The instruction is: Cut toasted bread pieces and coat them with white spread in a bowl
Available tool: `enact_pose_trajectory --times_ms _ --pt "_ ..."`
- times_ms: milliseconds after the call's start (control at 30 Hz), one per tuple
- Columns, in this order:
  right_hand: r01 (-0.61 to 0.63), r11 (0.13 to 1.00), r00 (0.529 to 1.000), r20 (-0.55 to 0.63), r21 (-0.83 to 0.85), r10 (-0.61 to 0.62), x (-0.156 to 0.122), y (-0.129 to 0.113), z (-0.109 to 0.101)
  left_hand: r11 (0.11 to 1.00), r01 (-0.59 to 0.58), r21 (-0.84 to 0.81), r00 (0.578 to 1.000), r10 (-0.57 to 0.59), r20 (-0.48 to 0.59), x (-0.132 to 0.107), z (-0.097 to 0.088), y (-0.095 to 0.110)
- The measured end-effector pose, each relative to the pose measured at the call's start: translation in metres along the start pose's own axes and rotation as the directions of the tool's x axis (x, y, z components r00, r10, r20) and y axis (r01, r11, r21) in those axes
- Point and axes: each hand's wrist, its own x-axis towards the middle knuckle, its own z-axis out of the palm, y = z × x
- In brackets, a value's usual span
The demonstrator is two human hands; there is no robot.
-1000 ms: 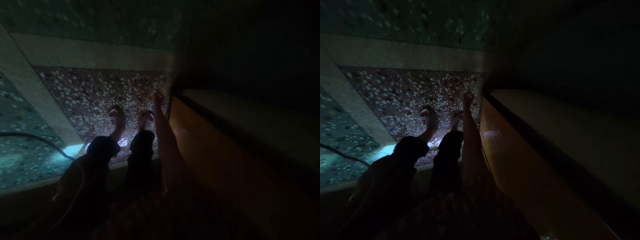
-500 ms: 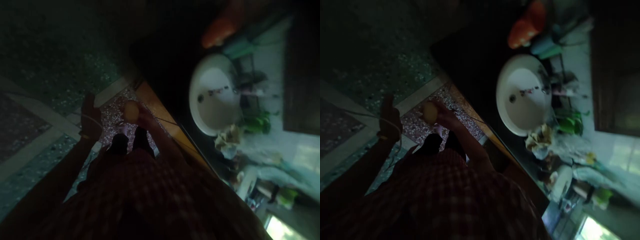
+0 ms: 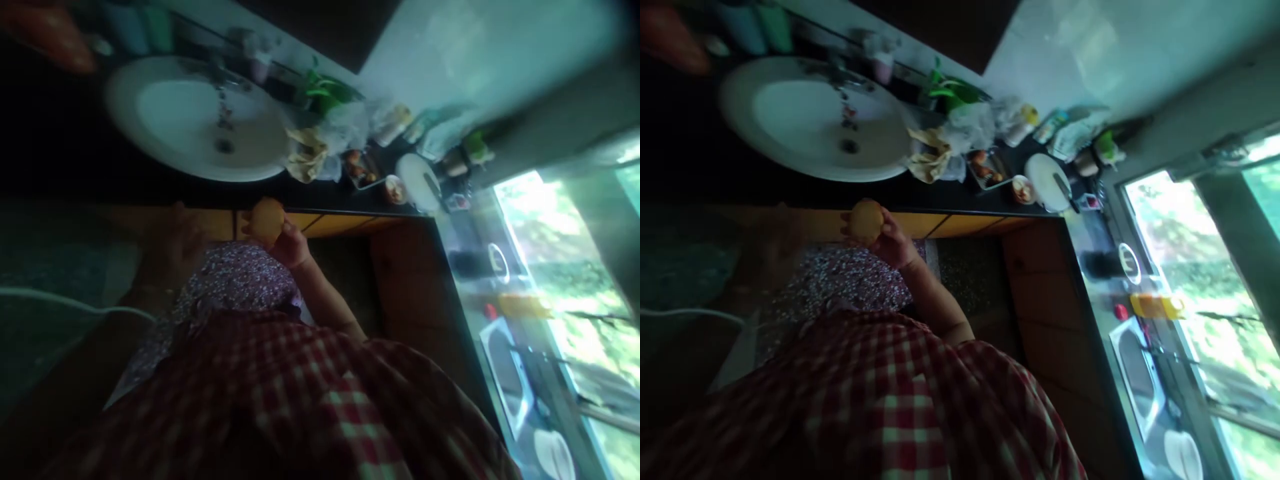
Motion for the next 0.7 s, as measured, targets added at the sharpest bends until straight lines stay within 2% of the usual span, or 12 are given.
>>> enact_pose_trajectory --times_ms 33,100,133,200,267,333,400,467,533,600,700 --pt "0.023 0.999 1.000 -0.018 0.046 -0.023 -0.013 -0.007 -0.018 0.994 -0.106 0.026 0.994 0.106 0.010 0.003 0.020 0.018" --pt "0.052 0.990 0.996 -0.073 0.129 -0.043 -0.039 -0.014 -0.057 0.950 -0.303 0.082 0.952 0.297 0.075 0.005 0.070 0.061" --pt "0.065 0.985 0.992 -0.114 0.163 -0.047 -0.053 -0.016 -0.078 0.932 -0.355 0.078 0.931 0.344 0.120 0.003 0.098 0.085" --pt "0.098 0.975 0.973 -0.224 0.197 -0.052 -0.080 -0.017 -0.122 0.939 -0.343 0.028 0.925 0.332 0.183 0.000 0.156 0.128" --pt "0.144 0.980 0.929 -0.360 0.136 -0.086 -0.105 -0.020 -0.168 0.971 -0.228 -0.076 0.946 0.240 0.219 0.001 0.211 0.166" --pt "0.202 0.979 0.856 -0.484 -0.014 -0.184 -0.127 -0.028 -0.212 0.973 -0.059 -0.224 0.953 0.122 0.278 0.006 0.257 0.198" --pt "0.255 0.951 0.760 -0.572 -0.174 -0.308 -0.146 -0.044 -0.251 0.923 0.132 -0.361 0.923 0.018 0.385 0.016 0.294 0.227" --pt "0.292 0.923 0.662 -0.643 -0.252 -0.385 -0.163 -0.063 -0.289 0.841 0.312 -0.442 0.871 -0.067 0.487 0.031 0.326 0.251" --pt "0.315 0.915 0.576 -0.715 -0.252 -0.395 -0.179 -0.080 -0.326 0.767 0.437 -0.469 0.829 -0.140 0.542 0.053 0.353 0.267" --pt "0.320 0.914 0.507 -0.770 -0.248 -0.386 -0.196 -0.090 -0.364 0.733 0.498 -0.464 0.809 -0.200 0.553 0.083 0.378 0.277" --pt "0.252 0.924 0.437 -0.818 -0.288 -0.374 -0.225 -0.085 -0.417 0.765 0.497 -0.410 0.808 -0.235 0.541 0.144 0.413 0.281"
